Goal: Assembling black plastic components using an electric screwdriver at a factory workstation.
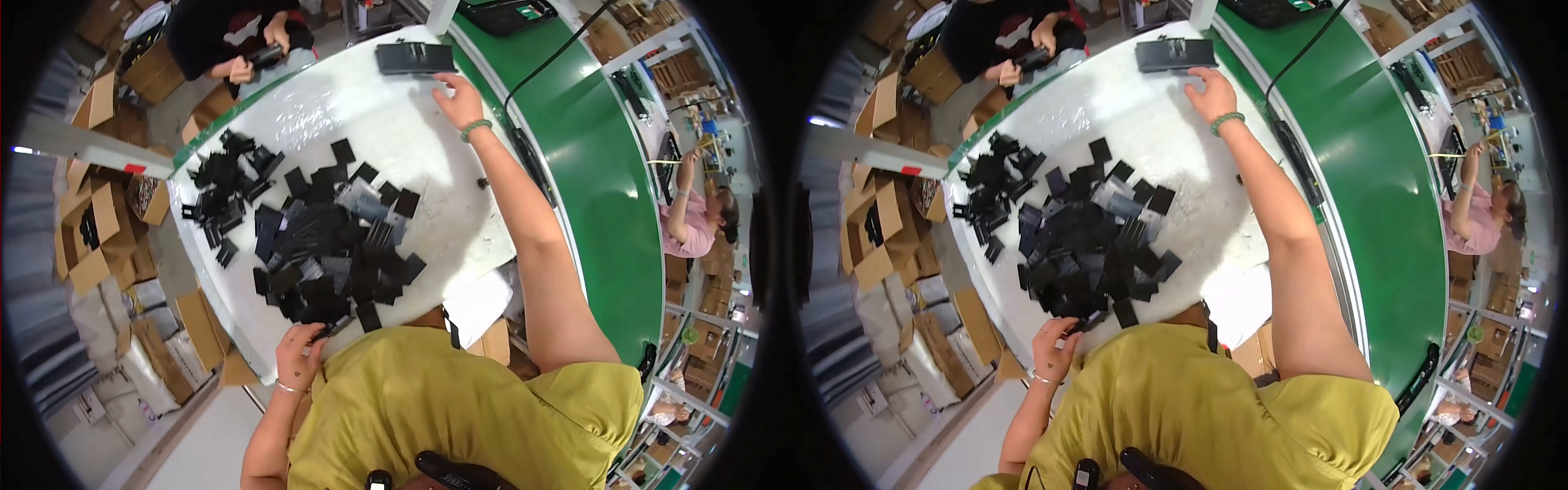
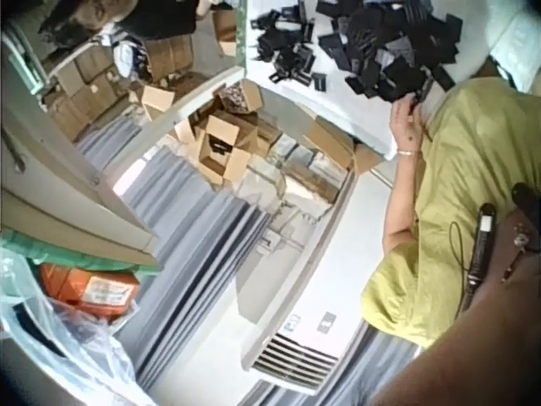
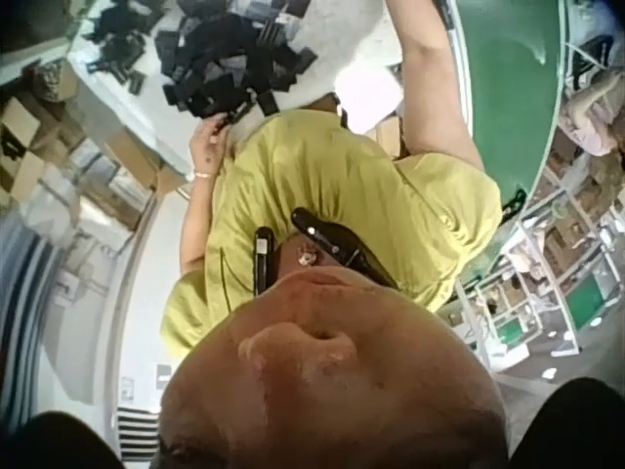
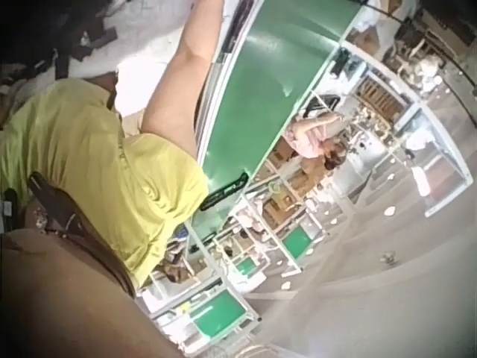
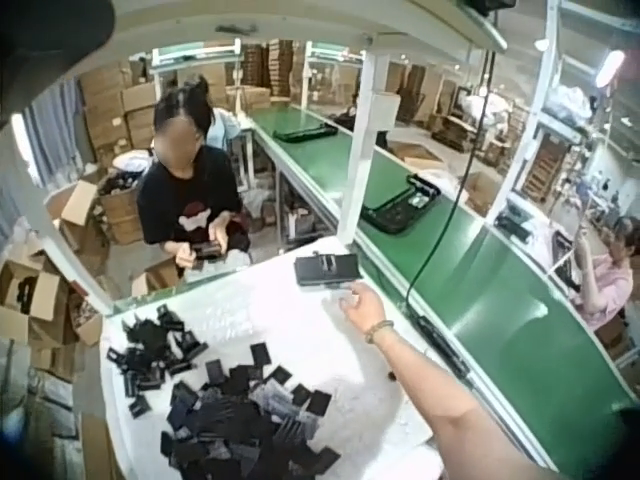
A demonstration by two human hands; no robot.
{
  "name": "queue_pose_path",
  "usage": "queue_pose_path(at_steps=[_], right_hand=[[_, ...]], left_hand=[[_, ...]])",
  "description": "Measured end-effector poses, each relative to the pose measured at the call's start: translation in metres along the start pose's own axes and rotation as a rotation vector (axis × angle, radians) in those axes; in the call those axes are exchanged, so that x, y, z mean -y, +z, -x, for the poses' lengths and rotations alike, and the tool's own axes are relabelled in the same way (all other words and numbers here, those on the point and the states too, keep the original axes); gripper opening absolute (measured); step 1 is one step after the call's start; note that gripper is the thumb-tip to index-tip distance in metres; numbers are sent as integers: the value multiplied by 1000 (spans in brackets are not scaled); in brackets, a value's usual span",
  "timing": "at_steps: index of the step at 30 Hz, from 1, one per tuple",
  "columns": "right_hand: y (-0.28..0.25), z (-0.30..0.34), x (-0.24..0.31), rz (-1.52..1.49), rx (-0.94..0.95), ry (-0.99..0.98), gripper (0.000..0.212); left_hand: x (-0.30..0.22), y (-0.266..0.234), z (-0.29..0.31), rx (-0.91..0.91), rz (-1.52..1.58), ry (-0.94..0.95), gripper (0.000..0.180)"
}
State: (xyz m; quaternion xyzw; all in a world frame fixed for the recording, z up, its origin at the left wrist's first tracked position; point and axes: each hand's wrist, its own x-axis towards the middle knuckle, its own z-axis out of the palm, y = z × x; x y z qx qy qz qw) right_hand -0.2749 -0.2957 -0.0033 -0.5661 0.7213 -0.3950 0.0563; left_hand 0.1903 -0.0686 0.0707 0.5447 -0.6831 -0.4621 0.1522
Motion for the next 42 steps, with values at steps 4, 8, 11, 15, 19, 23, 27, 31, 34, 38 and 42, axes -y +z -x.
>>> queue_pose_path(at_steps=[4, 8, 11, 15, 19, 23, 27, 31, 34, 38, 42], right_hand=[[-1, -54, -9, 260, 78, -39, 57], [15, -93, -2, 585, 344, -95, 90], [17, -120, -11, 616, 476, -83, 88], [4, -120, -24, 588, 363, -315, 81], [-8, -118, -39, 438, 328, -463, 84], [2, -112, -39, 578, 581, -438, 95], [7, -125, -62, 98, 503, -275, 99], [16, -147, -74, 273, 547, -391, 51], [24, -141, -71, 132, 366, -350, 20], [4, -143, -58, 42, -78, -653, 10], [-23, -138, -13, -118, -103, -808, 13]], left_hand=[[-37, 9, -29, -272, -488, 445, 44], [-13, 60, -22, 14, -761, 635, 38], [-1, 80, -28, 94, -773, 496, 37], [-1, 82, -38, -236, -807, 574, 37], [-24, 77, -40, -460, -736, 563, 46], [-41, 84, -41, -758, -584, 435, 38], [-54, 120, -35, -978, -365, 392, 33], [-75, 142, -39, -902, -329, 408, 32], [-86, 147, -45, -887, -327, 403, 30], [-94, 146, -40, -908, -245, 381, 30], [-97, 144, -50, -881, -155, 369, 30]])
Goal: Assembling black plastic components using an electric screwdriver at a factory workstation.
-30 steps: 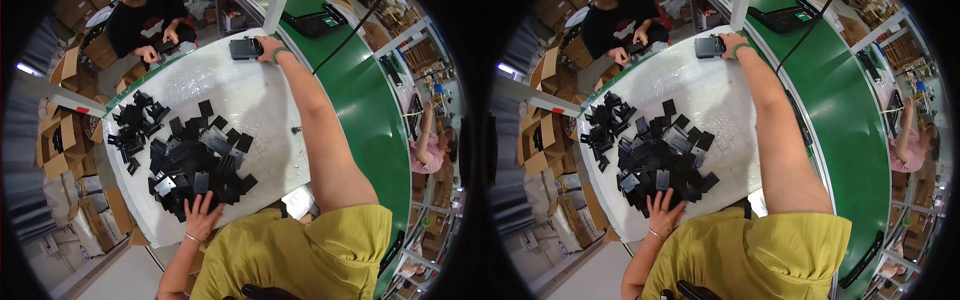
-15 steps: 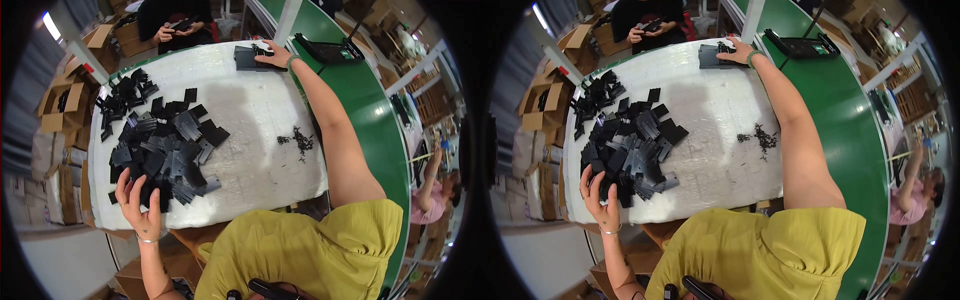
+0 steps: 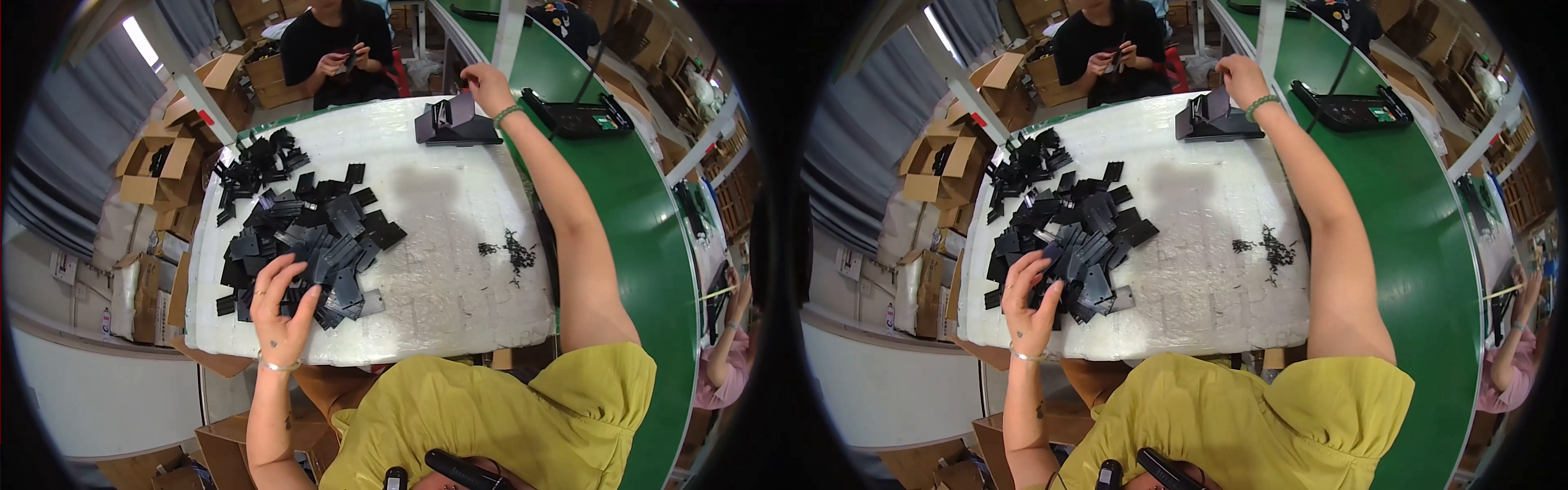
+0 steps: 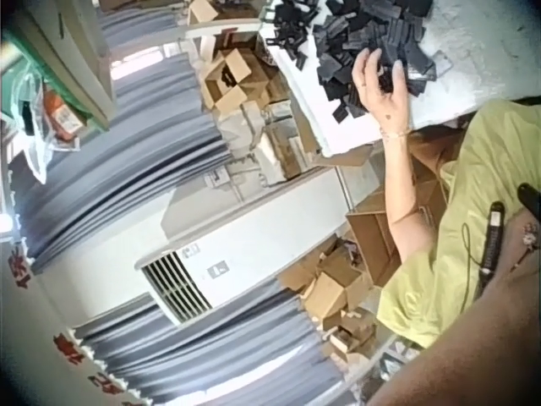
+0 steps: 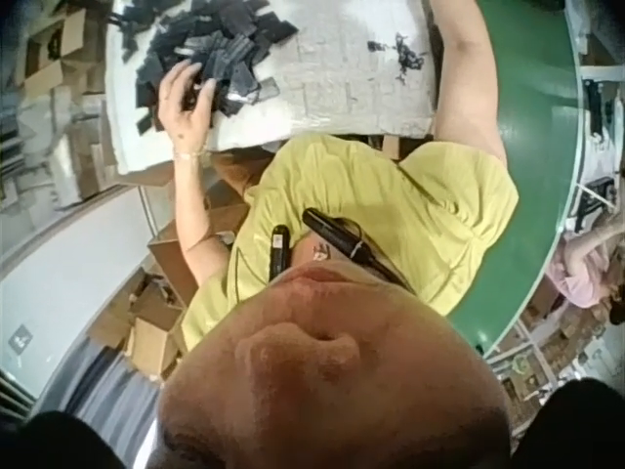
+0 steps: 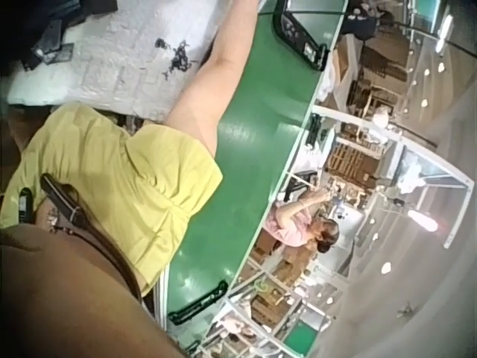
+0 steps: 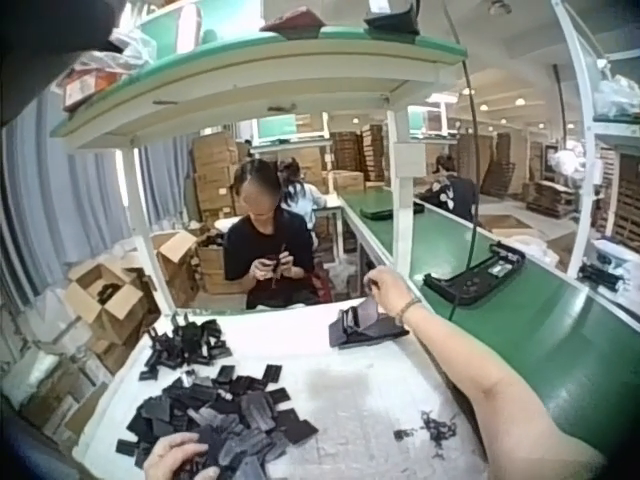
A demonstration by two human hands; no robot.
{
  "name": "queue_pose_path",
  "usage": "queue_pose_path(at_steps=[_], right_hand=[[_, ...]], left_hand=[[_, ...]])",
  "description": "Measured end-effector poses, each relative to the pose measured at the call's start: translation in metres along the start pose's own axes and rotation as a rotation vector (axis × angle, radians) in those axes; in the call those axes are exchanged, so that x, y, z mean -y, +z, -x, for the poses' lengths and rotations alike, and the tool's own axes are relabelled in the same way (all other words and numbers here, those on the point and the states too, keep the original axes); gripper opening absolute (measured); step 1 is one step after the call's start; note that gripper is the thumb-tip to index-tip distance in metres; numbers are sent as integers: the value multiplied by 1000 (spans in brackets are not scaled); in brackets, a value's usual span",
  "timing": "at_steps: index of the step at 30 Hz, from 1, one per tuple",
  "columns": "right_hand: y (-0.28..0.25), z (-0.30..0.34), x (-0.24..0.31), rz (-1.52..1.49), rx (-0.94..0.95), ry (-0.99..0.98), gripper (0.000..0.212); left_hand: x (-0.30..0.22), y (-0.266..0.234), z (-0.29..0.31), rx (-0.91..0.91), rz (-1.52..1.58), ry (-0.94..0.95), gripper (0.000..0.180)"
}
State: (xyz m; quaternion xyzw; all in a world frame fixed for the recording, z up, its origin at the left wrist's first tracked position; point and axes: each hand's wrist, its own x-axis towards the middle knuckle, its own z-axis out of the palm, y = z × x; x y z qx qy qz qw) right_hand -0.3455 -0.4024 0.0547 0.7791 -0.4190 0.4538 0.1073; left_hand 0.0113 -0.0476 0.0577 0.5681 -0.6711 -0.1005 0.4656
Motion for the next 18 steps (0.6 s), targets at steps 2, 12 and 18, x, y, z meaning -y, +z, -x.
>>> queue_pose_path(at_steps=[2, 12, 18], right_hand=[[3, -11, 8, -48, 24, 50, 15], [79, 16, 13, 413, 762, 565, 89], [86, 12, 7, 249, 694, 774, 71]], left_hand=[[2, 9, -11, 15, 32, 29, 30], [10, 24, -1, 93, 177, -47, 32], [15, 20, 5, 88, 181, -75, 31]])
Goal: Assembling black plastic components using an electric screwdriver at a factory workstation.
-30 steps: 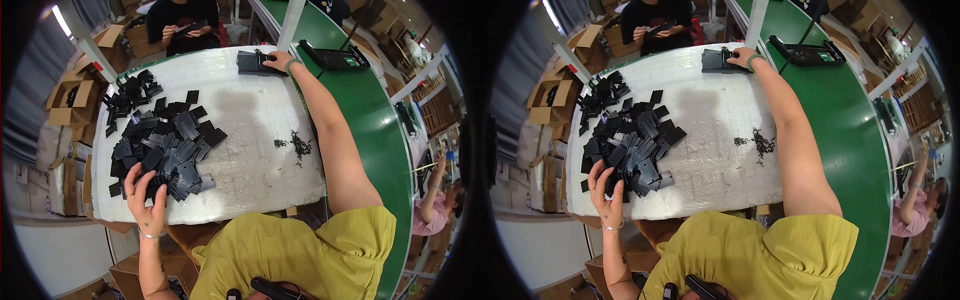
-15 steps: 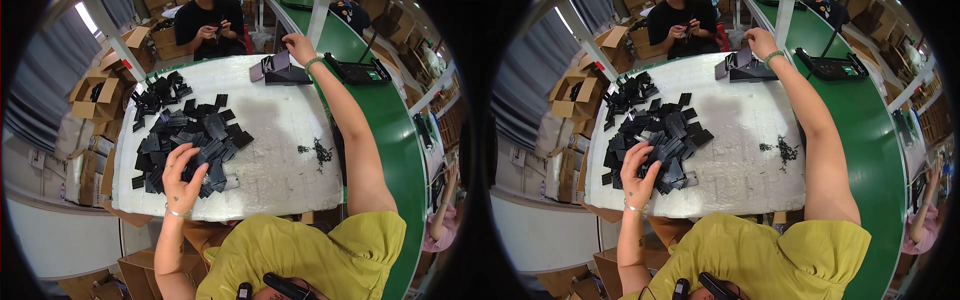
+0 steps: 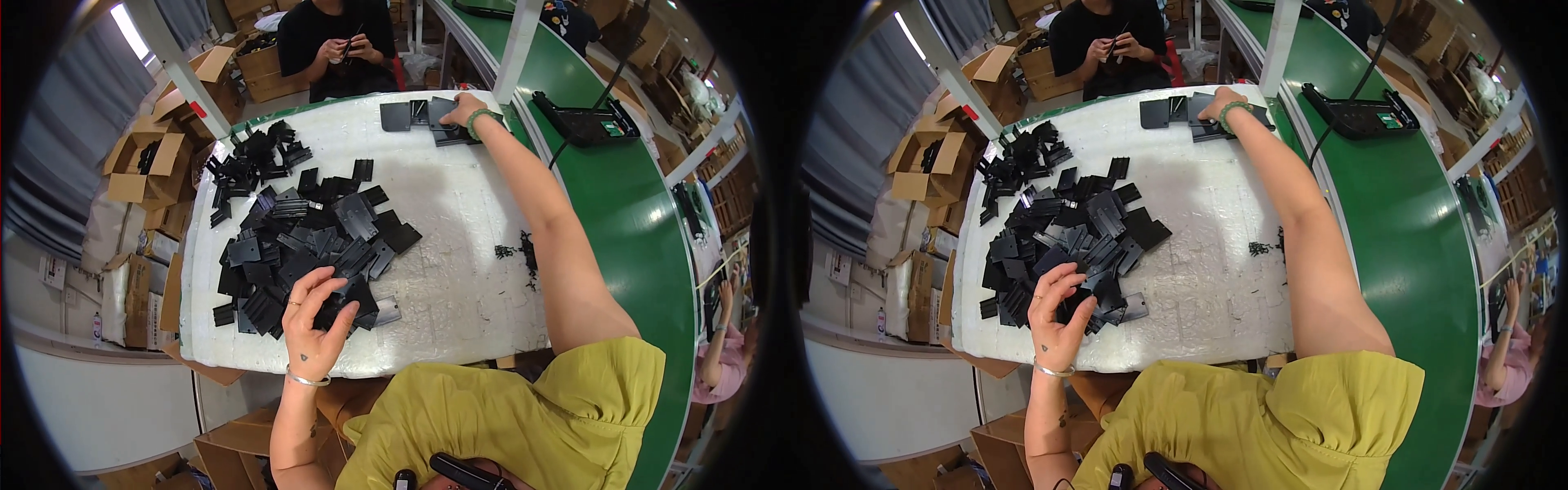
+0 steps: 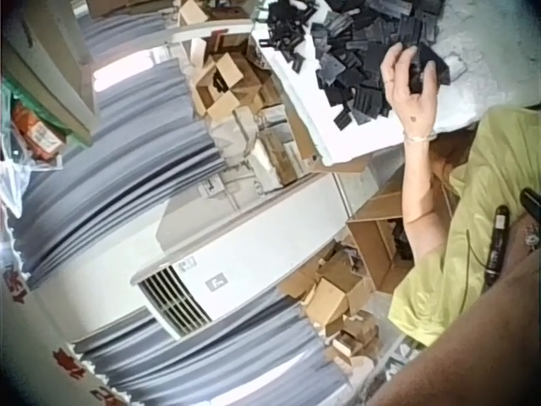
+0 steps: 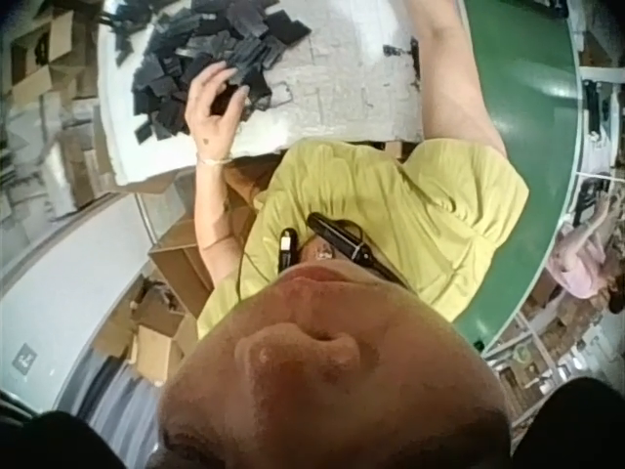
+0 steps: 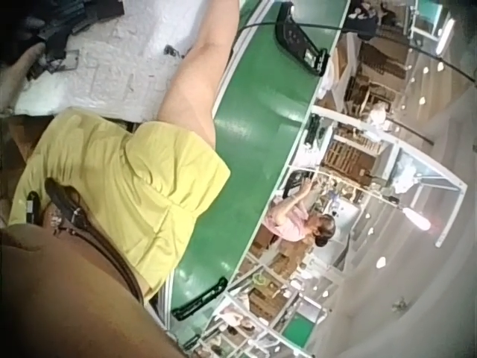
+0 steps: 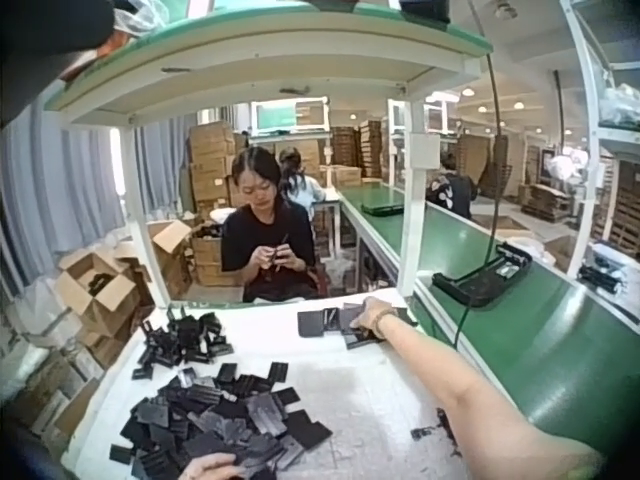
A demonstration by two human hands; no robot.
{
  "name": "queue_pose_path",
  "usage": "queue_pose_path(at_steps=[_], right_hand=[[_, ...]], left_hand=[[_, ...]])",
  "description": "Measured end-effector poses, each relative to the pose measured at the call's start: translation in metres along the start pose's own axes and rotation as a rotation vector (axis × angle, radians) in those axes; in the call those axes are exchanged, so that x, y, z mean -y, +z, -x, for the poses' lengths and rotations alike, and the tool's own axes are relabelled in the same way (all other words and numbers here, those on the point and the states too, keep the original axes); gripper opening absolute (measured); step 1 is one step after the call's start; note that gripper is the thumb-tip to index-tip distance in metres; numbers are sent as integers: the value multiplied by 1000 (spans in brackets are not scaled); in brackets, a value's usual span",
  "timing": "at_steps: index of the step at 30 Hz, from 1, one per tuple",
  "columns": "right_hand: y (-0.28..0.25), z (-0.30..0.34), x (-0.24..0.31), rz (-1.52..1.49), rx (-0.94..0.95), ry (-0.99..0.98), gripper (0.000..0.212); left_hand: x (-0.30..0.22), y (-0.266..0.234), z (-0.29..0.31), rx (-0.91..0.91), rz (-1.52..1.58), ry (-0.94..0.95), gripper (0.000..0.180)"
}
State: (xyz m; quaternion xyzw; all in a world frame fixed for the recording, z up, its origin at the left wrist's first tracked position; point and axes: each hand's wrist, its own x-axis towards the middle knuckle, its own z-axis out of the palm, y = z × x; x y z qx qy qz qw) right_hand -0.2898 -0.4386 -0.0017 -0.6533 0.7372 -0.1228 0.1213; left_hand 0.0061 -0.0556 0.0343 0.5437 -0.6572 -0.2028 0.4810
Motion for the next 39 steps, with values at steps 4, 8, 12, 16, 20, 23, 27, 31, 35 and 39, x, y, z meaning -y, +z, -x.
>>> queue_pose_path(at_steps=[4, 8, 12, 16, 20, 23, 27, 31, 35, 39], right_hand=[[-9, -2, -8, -817, -65, -172, 41], [-68, 97, 79, -424, -547, -901, 31], [-105, 257, 153, -291, -490, -1449, 49], [-126, 287, 179, -676, 276, -1450, 46], [-76, 182, 226, -821, 651, -1007, 40], [25, 101, 243, -231, 284, -977, 27], [95, 106, 255, -141, 80, -945, 22], [64, 107, 245, -209, -89, -1035, 18], [-42, 206, 220, -1059, 583, -1060, 37], [-92, 266, 161, -1328, 1011, -1099, 39]], left_hand=[[-5, -5, -6, -19, 33, -47, 32], [-3, -18, -26, -110, -265, 190, 48], [-15, -16, -53, -305, -517, 284, 103], [-11, 3, -30, -452, -195, 178, 105], [-5, -26, 9, 147, 2101, -123, 92], [1, -14, 27, -103, 1158, -255, 101], [3, -22, 27, -338, 1017, -302, 93], [3, -31, 21, -346, 969, -378, 79], [12, -39, 21, -322, 921, -276, 74], [8, -32, -4, -228, 970, -383, 62]])
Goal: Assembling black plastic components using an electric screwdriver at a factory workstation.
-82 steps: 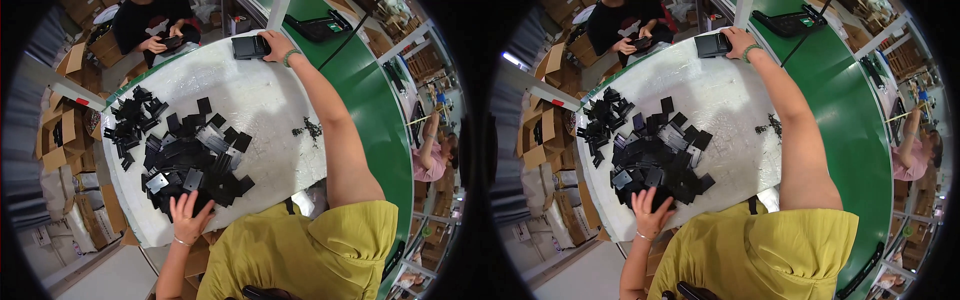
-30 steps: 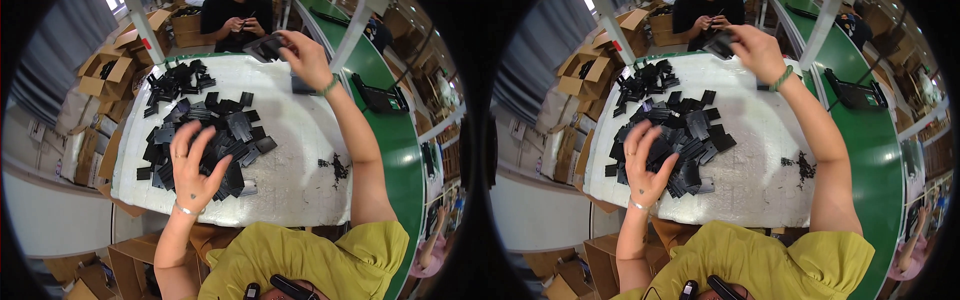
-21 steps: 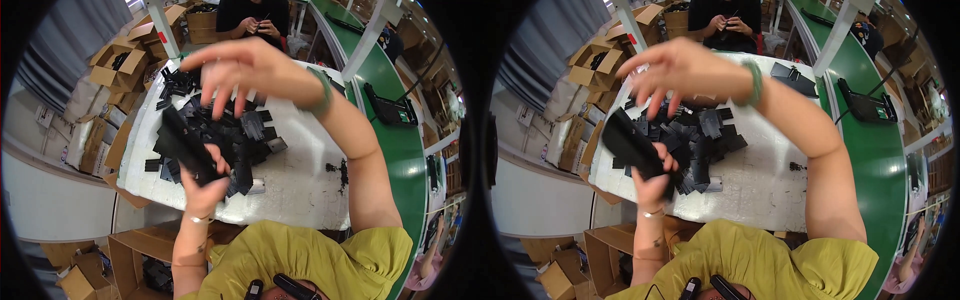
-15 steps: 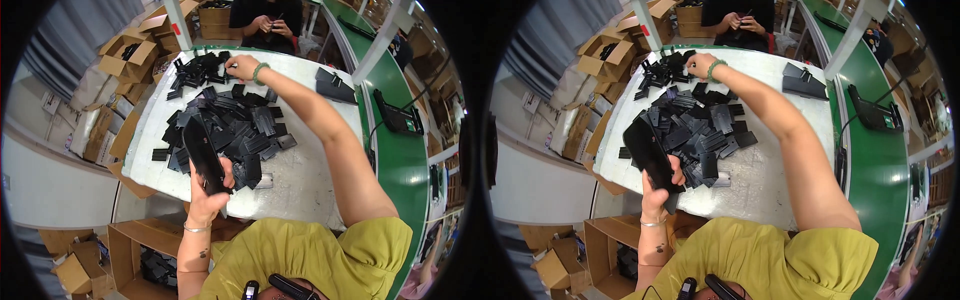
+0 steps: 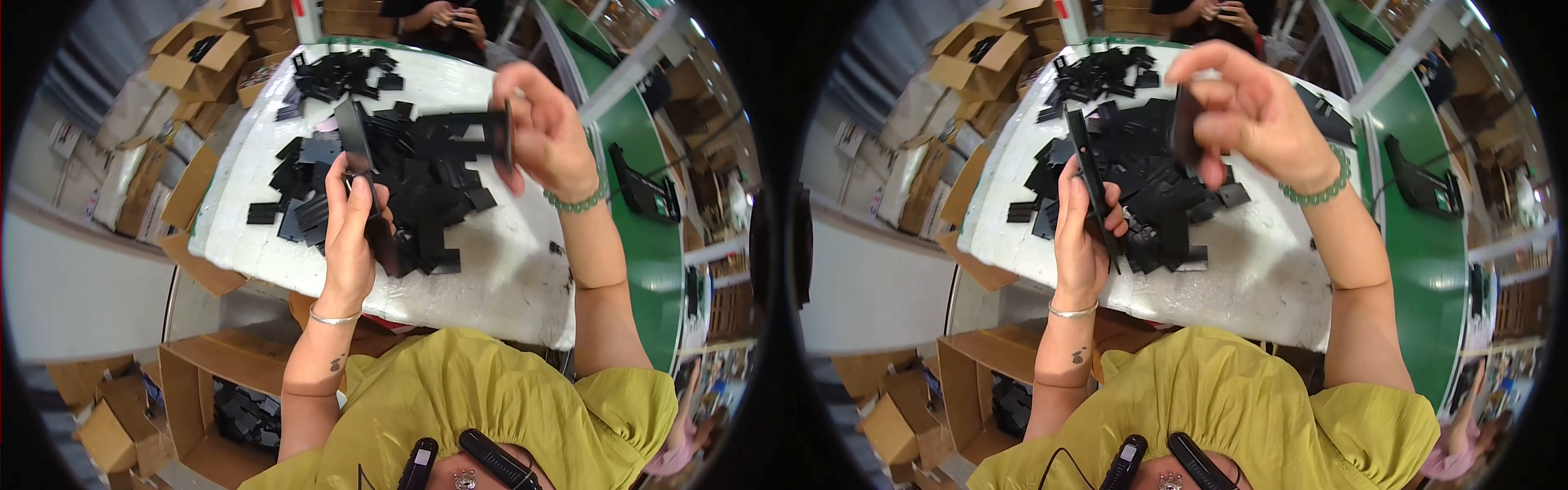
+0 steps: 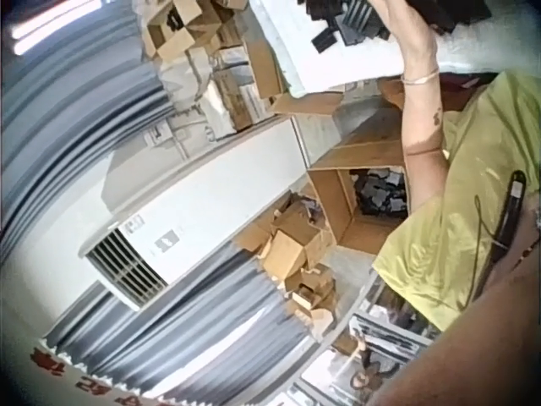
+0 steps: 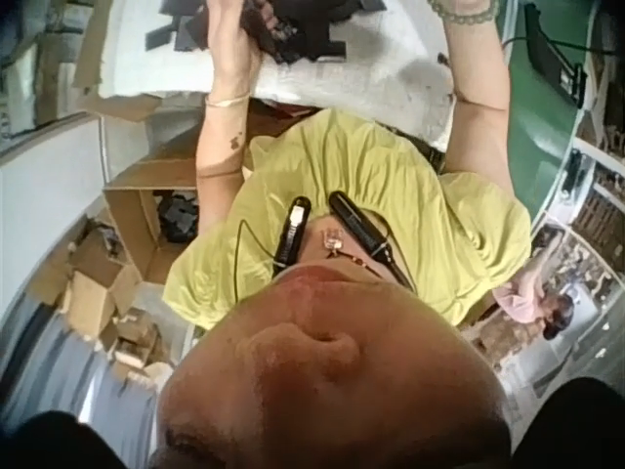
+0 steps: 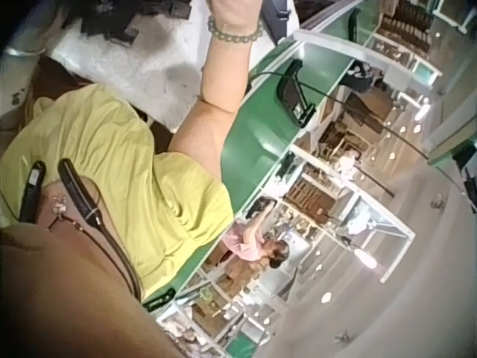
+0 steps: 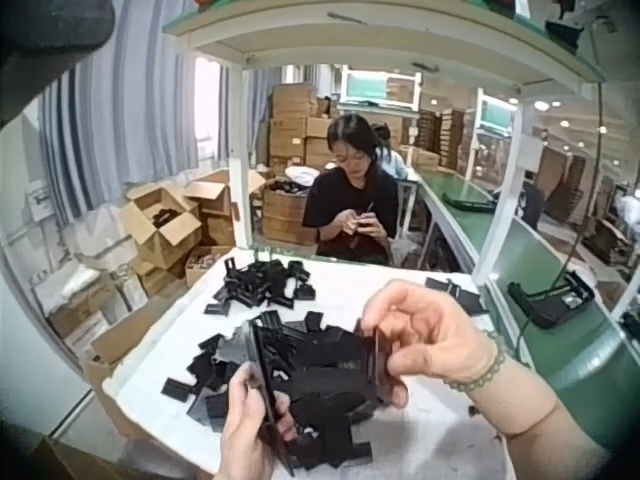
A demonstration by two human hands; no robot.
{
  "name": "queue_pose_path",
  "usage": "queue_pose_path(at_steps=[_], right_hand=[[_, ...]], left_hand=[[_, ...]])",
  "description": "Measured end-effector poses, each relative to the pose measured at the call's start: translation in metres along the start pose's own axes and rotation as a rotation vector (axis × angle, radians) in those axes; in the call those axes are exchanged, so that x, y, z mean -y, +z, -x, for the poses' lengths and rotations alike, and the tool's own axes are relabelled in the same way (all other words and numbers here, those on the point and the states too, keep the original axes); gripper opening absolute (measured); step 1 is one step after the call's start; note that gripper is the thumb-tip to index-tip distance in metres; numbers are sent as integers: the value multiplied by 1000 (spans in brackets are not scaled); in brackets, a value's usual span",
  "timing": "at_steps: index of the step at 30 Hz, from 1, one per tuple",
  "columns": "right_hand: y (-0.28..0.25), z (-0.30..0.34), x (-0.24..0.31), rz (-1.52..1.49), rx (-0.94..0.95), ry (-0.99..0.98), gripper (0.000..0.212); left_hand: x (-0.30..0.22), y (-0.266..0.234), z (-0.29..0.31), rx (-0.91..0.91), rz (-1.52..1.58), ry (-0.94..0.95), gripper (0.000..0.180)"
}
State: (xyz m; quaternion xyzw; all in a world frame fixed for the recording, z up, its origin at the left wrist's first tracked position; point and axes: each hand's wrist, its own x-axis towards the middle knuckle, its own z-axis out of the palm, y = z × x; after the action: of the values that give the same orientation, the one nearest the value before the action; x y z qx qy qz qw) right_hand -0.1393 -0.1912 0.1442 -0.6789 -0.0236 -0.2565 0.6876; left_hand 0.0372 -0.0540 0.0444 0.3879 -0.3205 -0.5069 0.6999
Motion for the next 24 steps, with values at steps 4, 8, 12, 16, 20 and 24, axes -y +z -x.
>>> queue_pose_path(at_steps=[4, 8, 12, 16, 20, 24], right_hand=[[28, 36, -1, 38, -89, 10, 28], [30, 67, -4, 74, -256, 84, 28], [42, 92, 0, 181, -401, 95, 29], [47, 110, 2, 151, -518, 113, 32], [41, 134, 3, 250, -474, 225, 28], [49, 131, -2, 197, -513, 292, 26]], left_hand=[[5, 21, -6, 153, -50, 65, 57], [10, 39, -11, 274, 15, 24, 53], [27, 52, -16, 323, 54, -3, 46], [34, 56, -13, 487, -111, -92, 47], [25, 65, -11, 503, -36, -195, 59], [21, 80, 7, 456, 134, -171, 65]])
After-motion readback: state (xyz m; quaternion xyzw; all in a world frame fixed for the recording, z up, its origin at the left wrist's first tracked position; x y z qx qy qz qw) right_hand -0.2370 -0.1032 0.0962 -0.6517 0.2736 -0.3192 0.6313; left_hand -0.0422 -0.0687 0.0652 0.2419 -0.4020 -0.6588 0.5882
